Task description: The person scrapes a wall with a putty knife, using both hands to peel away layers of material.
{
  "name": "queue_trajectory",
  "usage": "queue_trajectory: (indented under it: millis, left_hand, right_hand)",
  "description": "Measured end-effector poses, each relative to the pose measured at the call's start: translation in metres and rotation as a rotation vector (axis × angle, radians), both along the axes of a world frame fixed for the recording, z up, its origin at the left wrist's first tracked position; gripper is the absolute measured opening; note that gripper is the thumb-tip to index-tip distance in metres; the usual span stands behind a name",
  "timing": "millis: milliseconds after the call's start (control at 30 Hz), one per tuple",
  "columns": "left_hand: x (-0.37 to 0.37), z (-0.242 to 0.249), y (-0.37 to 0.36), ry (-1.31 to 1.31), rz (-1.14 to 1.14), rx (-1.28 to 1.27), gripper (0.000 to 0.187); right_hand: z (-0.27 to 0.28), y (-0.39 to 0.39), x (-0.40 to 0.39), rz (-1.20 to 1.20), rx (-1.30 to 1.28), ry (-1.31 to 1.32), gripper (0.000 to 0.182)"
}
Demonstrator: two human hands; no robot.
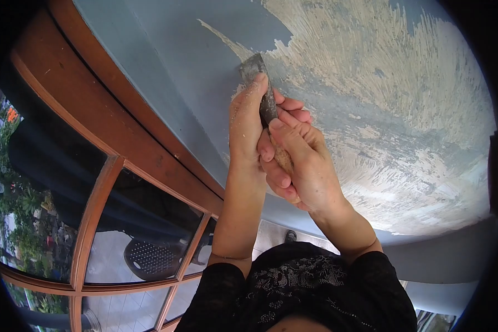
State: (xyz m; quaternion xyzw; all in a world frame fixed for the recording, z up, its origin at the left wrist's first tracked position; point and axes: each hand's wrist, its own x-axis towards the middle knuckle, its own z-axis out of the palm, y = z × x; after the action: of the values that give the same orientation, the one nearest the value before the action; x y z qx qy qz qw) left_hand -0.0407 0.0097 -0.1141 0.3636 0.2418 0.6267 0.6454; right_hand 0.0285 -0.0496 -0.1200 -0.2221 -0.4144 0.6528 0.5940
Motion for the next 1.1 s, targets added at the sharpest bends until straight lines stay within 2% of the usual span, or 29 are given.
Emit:
queue_trajectory:
  millis: [200, 300, 467, 567, 767, 867, 1100]
  left_hand:
    - [0.002, 0.004, -0.005, -0.003, 0.020, -0.039, 0.036]
    - [0.001, 0.013, 0.000, -0.076, 0.046, -0.012, 0.036]
    - [-0.008, 0.017, 0.001, -0.053, 0.055, -0.043, 0.037]
    - [-0.008, -0.001, 0.004, 0.013, -0.025, -0.029, 0.037]
    - [0.001, 0.003, -0.004, 0.013, -0.051, -0.028, 0.036]
    - [0.001, 0.002, -0.002, -0.023, -0.034, -0.023, 0.036]
    - [0.006, 0.003, -0.004, -0.020, -0.002, -0.003, 0.037]
  right_hand:
    - [0.001, 0.000, 0.003, 0.019, -0.018, -0.006, 0.033]
    - [0.011, 0.009, -0.002, -0.066, -0.007, -0.099, 0.033]
    - [0.013, 0.015, -0.009, 0.028, -0.001, -0.018, 0.033]
    - [-0.001, 0.004, -0.003, 0.058, -0.020, 0.050, 0.031]
    - [-0.003, -0.002, -0.001, -0.043, -0.023, 0.088, 0.030]
    - [-0.002, 0.001, 0.001, -0.027, 0.028, -0.015, 0.030]
    - [0.001, 0.000, 0.008, -0.010, 0.021, -0.055, 0.031]
